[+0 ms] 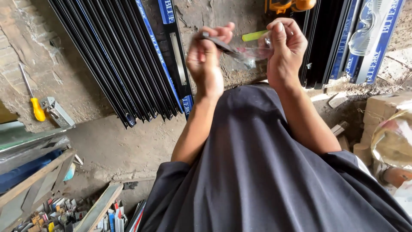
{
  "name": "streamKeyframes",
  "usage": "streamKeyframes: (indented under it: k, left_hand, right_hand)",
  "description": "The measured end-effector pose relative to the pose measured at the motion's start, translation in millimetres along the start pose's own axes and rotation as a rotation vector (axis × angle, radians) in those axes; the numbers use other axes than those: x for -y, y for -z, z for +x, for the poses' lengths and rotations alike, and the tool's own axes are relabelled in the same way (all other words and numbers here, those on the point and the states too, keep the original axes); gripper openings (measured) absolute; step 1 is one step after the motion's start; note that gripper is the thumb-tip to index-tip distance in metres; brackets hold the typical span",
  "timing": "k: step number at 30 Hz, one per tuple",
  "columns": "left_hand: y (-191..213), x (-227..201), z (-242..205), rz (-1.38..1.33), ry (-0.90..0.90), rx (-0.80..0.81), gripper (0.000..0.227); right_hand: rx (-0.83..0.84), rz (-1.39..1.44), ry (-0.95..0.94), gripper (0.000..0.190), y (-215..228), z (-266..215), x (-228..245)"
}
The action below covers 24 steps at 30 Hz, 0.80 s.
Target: The person uses a power drill on a metal frame, then uses a utility knife to cut a plastic strip. They insert a small metal piece into the frame and use a screwdriver to tighten a screw. Finally, they place a small plastic component into the frame.
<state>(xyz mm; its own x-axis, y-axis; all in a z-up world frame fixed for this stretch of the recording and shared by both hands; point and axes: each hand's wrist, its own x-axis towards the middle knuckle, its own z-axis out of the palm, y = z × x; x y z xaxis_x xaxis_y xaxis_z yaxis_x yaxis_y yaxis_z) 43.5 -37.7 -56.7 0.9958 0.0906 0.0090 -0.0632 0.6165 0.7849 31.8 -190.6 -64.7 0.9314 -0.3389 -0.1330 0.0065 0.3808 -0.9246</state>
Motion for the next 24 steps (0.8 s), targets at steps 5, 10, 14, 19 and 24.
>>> streamKeyframes:
  k: [5, 10, 14, 19, 24]
  left_hand:
    - [-1.7, -42.1, 26.6, -0.061, -0.094, -0.182, 0.022]
    - [49.8, -66.2, 54.9, -0.251, -0.361, -0.36, 0.018]
    - [69.9, -81.3, 58.8, -0.361, -0.399, -0.137, 0.01]
    - [101.5, -68.2, 31.1, -0.401, -0.347, -0.228, 0.02]
    - [116.8, -63.3, -3.6, -0.453, -0.27, -0.257, 0.021]
  right_hand:
    - [0.015, -0.373, 0.122, 0.019, 21.9, -8.0, -25.9]
    - [-0.041, -0.262, 0.024, 0.018, 29.6, -7.3, -23.1]
    - [0.05, -0.275, 0.02, 0.02, 14.6, 1.0, -18.4]
    - [0.046, -0.55, 0.334, 0.018, -0.5, 38.2, -32.2]
    - [0.077, -0.368, 0.189, 0.018, 2.6, 65.3, -47.7]
